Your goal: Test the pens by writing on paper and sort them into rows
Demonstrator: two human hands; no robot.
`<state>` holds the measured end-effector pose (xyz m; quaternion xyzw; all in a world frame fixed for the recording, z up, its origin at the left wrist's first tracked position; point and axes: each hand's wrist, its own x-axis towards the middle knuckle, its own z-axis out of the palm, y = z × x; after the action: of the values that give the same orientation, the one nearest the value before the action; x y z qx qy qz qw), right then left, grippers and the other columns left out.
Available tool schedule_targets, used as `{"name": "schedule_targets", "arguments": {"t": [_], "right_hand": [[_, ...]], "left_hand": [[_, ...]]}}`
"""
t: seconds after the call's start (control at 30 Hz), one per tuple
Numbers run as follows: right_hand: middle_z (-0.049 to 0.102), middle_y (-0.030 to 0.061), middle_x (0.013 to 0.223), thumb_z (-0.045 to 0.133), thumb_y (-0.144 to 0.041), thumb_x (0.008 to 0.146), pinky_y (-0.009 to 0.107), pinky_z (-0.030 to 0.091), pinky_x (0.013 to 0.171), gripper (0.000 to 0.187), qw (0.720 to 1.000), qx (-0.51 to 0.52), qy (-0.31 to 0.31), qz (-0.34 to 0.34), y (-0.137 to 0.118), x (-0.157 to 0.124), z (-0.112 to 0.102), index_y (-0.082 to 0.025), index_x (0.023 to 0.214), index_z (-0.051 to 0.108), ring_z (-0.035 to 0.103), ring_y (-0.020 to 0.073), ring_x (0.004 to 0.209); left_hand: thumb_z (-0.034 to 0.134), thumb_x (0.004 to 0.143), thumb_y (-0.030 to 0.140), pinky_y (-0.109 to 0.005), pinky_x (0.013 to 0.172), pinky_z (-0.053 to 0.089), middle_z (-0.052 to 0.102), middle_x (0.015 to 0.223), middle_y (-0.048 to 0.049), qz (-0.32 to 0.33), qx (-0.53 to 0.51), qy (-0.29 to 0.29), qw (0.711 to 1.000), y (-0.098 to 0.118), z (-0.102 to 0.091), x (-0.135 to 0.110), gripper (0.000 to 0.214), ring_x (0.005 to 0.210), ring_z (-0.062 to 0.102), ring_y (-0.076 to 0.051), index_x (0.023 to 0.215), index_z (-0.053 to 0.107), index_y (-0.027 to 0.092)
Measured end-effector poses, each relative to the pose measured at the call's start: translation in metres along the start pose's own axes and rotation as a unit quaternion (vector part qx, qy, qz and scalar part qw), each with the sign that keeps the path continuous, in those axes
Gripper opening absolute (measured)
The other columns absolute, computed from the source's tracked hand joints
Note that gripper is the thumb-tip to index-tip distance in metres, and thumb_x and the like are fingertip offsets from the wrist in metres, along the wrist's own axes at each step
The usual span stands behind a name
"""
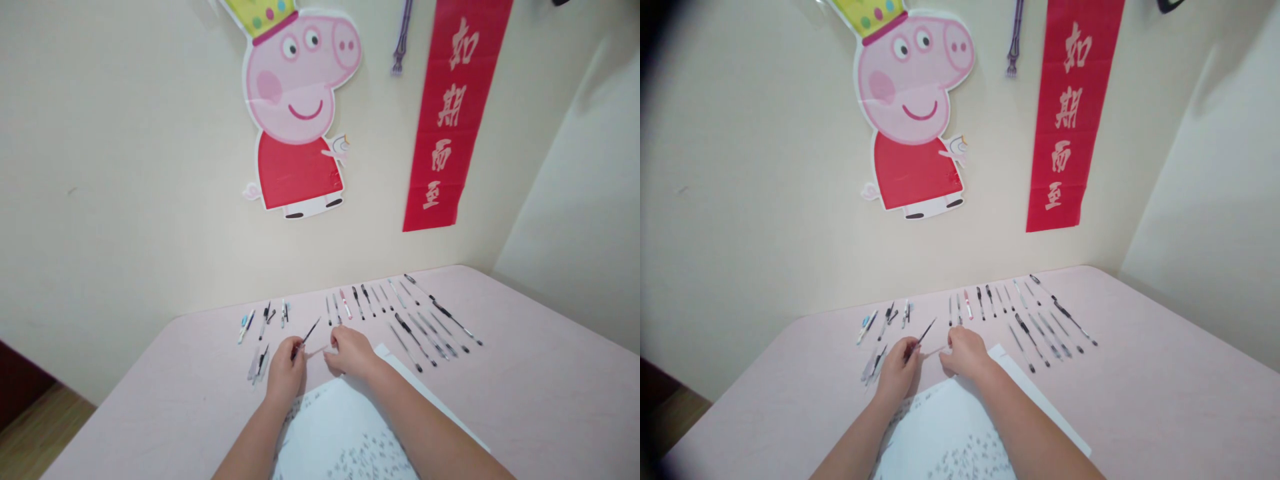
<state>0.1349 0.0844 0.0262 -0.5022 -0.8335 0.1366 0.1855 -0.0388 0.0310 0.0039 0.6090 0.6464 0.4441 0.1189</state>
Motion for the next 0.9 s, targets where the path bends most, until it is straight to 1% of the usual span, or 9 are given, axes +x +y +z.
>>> {"name": "schedule_targets", "arguments": {"t": [0.13,0.2,0.27,0.37,0.5,0.6,0.63,0.73,0.9], "right_hand": [[0.064,0.0050,0.076,0.062,-0.026,0.061,0.025,0.031,0.057,0.013,0.998,-0.031,-0.050,-0.008,-0.001,-0.002,0.001,-0.017,0.071,0.061,0.056,0.0175,0.068],[0.063,0.0039,0.070,0.061,-0.024,0.061,0.025,0.030,0.056,0.007,0.999,0.011,-0.032,0.001,0.001,0.001,0.005,-0.018,0.065,0.060,0.055,0.0168,0.065],[0.060,0.0018,0.062,0.059,-0.022,0.063,0.024,0.030,0.055,0.005,0.992,0.120,0.011,0.031,0.003,0.006,0.010,-0.018,0.062,0.058,0.053,0.0152,0.061],[0.053,-0.0016,0.051,0.055,-0.024,0.067,0.022,0.030,0.049,0.010,0.934,0.339,0.062,0.097,0.007,0.015,0.013,-0.017,0.059,0.053,0.048,0.0117,0.050],[0.053,-0.0021,0.053,0.047,-0.036,0.074,0.020,0.029,0.041,0.022,0.855,0.495,0.098,0.123,0.010,0.023,0.006,-0.018,0.063,0.049,0.042,0.0082,0.042],[0.058,-0.0009,0.058,0.056,-0.043,0.070,0.018,0.028,0.037,0.026,0.767,0.615,0.137,0.123,0.009,0.024,-0.001,-0.018,0.065,0.050,0.042,0.0067,0.042],[0.059,-0.0008,0.059,0.059,-0.044,0.068,0.017,0.029,0.037,0.027,0.750,0.634,0.146,0.120,0.008,0.024,-0.003,-0.018,0.066,0.050,0.043,0.0065,0.042],[0.061,-0.0008,0.061,0.064,-0.045,0.065,0.016,0.029,0.036,0.031,0.728,0.657,0.160,0.114,0.007,0.024,-0.004,-0.018,0.068,0.051,0.045,0.0061,0.044],[0.062,-0.0012,0.062,0.066,-0.045,0.064,0.015,0.028,0.036,0.032,0.732,0.654,0.159,0.109,0.007,0.025,-0.001,-0.017,0.069,0.052,0.046,0.0060,0.044]], "left_hand": [[0.046,0.078,0.027,-0.033,0.071,0.046,0.064,0.082,-0.0047,-0.002,0.001,0.005,1.000,0.000,0.000,0.000,0.016,0.078,0.060,-0.021,0.087,0.057,0.019],[0.046,0.078,0.027,-0.033,0.071,0.046,0.064,0.082,-0.0049,0.000,0.002,0.007,1.000,0.000,-0.001,0.000,0.016,0.078,0.060,-0.021,0.087,0.057,0.019],[0.046,0.079,0.028,-0.033,0.071,0.046,0.064,0.082,-0.0051,0.000,0.004,0.006,1.000,0.000,-0.001,0.000,0.017,0.078,0.060,-0.021,0.088,0.057,0.019],[0.046,0.078,0.028,-0.033,0.070,0.045,0.064,0.082,-0.0051,-0.001,0.003,0.003,1.000,0.000,-0.001,0.000,0.018,0.077,0.060,-0.021,0.088,0.058,0.019],[0.047,0.076,0.025,-0.032,0.069,0.045,0.065,0.080,-0.0047,-0.005,0.005,0.002,1.000,0.000,0.000,-0.001,0.017,0.075,0.060,-0.020,0.087,0.059,0.019],[0.047,0.076,0.023,-0.032,0.071,0.045,0.065,0.084,-0.0049,-0.001,0.015,-0.011,1.000,0.001,-0.001,-0.001,0.017,0.078,0.060,-0.020,0.088,0.058,0.019],[0.046,0.076,0.022,-0.032,0.072,0.045,0.064,0.085,-0.0050,0.000,0.017,-0.016,1.000,0.001,-0.001,-0.001,0.017,0.079,0.059,-0.020,0.088,0.058,0.019],[0.046,0.076,0.021,-0.032,0.073,0.044,0.064,0.085,-0.0050,0.002,0.018,-0.023,1.000,0.001,-0.001,-0.002,0.017,0.080,0.059,-0.020,0.089,0.058,0.019],[0.045,0.076,0.020,-0.032,0.072,0.045,0.063,0.084,-0.0043,0.008,0.030,-0.025,0.999,0.000,0.001,-0.002,0.018,0.079,0.058,-0.019,0.088,0.058,0.019]]}}
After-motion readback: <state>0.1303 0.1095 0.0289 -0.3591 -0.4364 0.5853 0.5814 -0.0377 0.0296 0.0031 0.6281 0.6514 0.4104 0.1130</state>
